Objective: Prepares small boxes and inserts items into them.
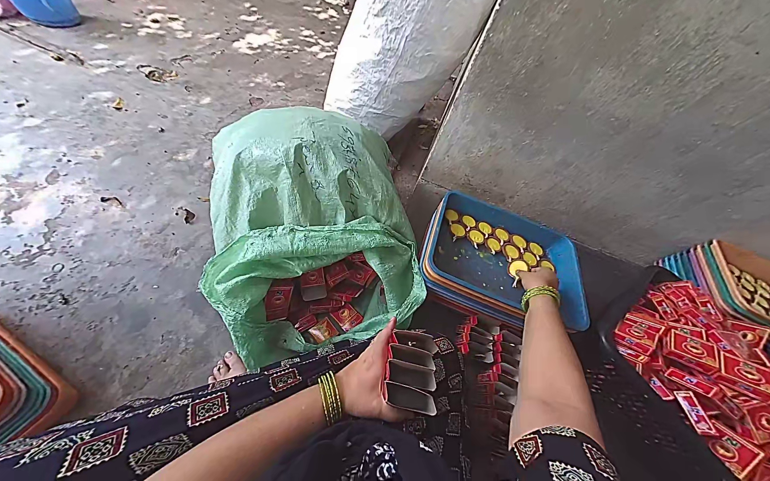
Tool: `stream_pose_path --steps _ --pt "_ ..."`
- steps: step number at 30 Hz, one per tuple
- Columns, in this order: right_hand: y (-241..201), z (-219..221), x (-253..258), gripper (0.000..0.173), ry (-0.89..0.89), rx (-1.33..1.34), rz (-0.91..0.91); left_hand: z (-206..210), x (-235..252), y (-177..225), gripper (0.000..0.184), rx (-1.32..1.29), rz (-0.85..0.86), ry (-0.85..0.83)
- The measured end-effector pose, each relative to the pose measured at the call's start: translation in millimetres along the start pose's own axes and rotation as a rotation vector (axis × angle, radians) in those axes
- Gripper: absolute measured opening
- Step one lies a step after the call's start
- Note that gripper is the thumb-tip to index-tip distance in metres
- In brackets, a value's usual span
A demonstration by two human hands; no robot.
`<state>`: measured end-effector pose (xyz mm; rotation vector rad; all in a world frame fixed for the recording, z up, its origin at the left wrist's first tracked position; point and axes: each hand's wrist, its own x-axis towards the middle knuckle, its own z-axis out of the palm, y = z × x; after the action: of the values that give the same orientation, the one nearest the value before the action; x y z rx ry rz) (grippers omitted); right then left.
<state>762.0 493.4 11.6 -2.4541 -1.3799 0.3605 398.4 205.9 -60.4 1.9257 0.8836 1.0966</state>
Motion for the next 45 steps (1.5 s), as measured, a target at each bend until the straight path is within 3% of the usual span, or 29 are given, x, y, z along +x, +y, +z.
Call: stream_pose_path --steps 3,8,10,13,18,25,29,32,35,37,40,43,45 --pt "-6 -14 -48 0.037 0.103 0.152 -0.185 0 -1 -1 0.153 0.002 0.006 0.000" --pt "0 -32 -172 0.028 0.121 0.597 -0.918 0 -2 2 0.153 -0.003 0.000 0.002" --pt "0 -45 -231 0.019 0.160 0.635 -1.172 0 -2 2 0.153 0.013 0.000 -0.005" --pt "-1 -51 -290 0.015 0.165 0.587 -1.407 3 -3 -1 0.151 0.035 0.055 0.010" --pt "-9 -43 -312 0.014 0.009 0.392 -1.563 2 -5 1 0.152 0.049 0.041 0.030" --pt "-26 -49 -296 0.010 -0.250 0.453 -1.609 1 -3 0 0.151 0.026 0.029 0.041" --pt "-31 -44 -298 0.011 -0.227 0.319 -1.690 -1 -3 2 0.151 0.025 -0.012 0.029" --pt "-36 -43 -288 0.020 -0.244 0.324 -1.612 -1 -2 1 0.150 0.016 -0.012 0.033" --pt "-51 -41 -246 0.026 -0.136 0.389 -1.382 0 -2 -1 0.152 0.014 -0.018 0.027" --pt "-65 -29 -194 0.030 0.031 0.287 -1.091 0 -2 -2 0.153 0.004 -0.014 0.019" --pt "-88 0 -96 0.041 -0.042 0.023 -0.560 -1 -1 0 0.152 0.000 -0.031 0.022" --pt "-98 37 -17 0.061 -0.174 -0.156 -0.288 -2 -1 3 0.153 -0.011 -0.056 0.021" --pt "-101 57 9 0.064 -0.173 -0.098 -0.172 -1 0 2 0.153 -0.010 -0.061 0.021"
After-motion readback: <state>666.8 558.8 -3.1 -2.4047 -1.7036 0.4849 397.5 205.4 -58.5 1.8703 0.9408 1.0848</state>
